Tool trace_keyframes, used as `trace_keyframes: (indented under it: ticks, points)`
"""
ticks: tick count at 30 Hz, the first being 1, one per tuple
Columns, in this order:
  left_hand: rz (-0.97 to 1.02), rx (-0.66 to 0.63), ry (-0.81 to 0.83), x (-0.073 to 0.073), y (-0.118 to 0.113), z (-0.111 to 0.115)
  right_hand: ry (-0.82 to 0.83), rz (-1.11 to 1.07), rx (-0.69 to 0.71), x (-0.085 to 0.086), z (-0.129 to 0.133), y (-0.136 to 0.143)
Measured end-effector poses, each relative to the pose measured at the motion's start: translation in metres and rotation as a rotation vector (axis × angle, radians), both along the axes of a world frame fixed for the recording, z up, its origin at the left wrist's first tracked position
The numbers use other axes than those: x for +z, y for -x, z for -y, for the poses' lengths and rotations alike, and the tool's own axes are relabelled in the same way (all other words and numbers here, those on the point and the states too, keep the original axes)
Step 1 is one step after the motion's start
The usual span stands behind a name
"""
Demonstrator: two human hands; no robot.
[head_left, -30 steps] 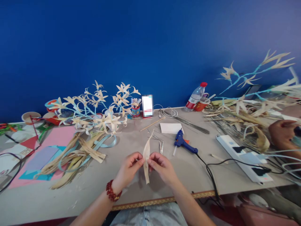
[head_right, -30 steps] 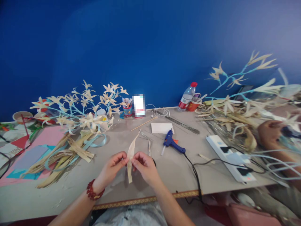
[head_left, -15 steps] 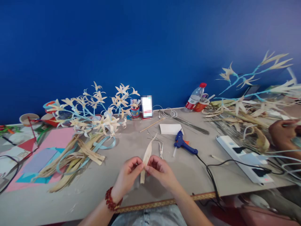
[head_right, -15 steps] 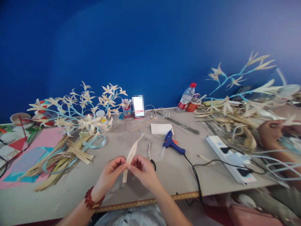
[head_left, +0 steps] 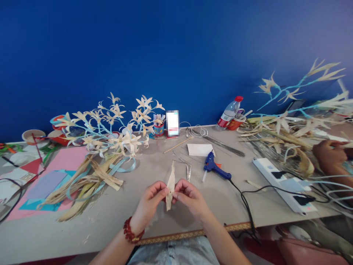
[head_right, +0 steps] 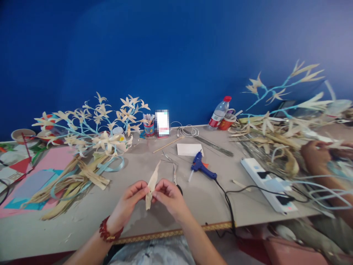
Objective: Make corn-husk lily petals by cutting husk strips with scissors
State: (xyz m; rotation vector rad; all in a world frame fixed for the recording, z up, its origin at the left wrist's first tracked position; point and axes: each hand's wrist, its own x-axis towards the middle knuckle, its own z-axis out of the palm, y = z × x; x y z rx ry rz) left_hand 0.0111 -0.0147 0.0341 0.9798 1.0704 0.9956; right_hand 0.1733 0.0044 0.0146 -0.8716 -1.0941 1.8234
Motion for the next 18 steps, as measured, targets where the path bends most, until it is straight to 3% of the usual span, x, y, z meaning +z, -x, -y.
trace_keyframes:
  ticks: [9, 18]
  points:
    - [0.007, 0.031, -0.013, -0.004, -0.001, 0.001, 0.052, -0.026, -0.042, 0.010, 0.001, 0.002]
    - [-0.008, 0.052, -0.017, -0.009, -0.002, 0.002, 0.018, 0.017, -0.088, 0.009, 0.002, 0.001]
